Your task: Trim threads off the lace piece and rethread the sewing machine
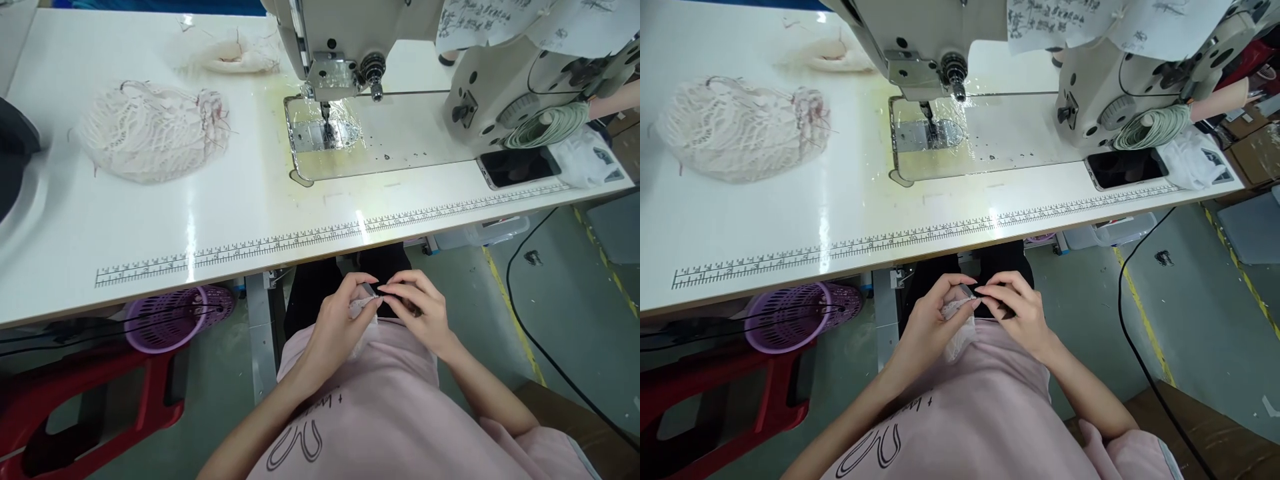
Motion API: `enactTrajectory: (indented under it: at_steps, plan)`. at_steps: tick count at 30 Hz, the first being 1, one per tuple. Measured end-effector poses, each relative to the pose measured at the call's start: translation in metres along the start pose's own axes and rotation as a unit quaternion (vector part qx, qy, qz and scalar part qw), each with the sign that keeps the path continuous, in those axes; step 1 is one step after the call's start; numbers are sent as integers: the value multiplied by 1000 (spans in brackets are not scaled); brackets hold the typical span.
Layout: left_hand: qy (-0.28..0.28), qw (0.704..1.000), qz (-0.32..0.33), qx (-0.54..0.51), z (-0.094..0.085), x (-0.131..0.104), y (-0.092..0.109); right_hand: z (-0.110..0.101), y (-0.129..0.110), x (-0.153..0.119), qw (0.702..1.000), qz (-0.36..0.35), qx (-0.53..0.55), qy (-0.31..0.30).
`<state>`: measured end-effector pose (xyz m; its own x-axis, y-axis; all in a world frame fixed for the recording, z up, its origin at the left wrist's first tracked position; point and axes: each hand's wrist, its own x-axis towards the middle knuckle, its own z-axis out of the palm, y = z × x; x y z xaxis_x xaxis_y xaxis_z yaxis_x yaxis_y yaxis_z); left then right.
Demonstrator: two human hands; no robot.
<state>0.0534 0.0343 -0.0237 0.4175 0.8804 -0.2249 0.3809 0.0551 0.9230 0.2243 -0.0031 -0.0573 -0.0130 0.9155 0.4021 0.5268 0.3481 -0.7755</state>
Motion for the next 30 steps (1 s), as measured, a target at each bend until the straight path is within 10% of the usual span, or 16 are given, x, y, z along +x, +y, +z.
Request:
enactTrajectory:
  at_steps: [8,22,30]
  plan:
    - [-54,993,-45,-90,-4,2,-4,-1,7,-3,980,-162,-110,35]
    - [54,986,133,88,5,-5,-8,2,-1,-1,987,-107,-113,49]
    - [-5,989,108,104,3,0,-7,1,-5,4,1000,13,2,12]
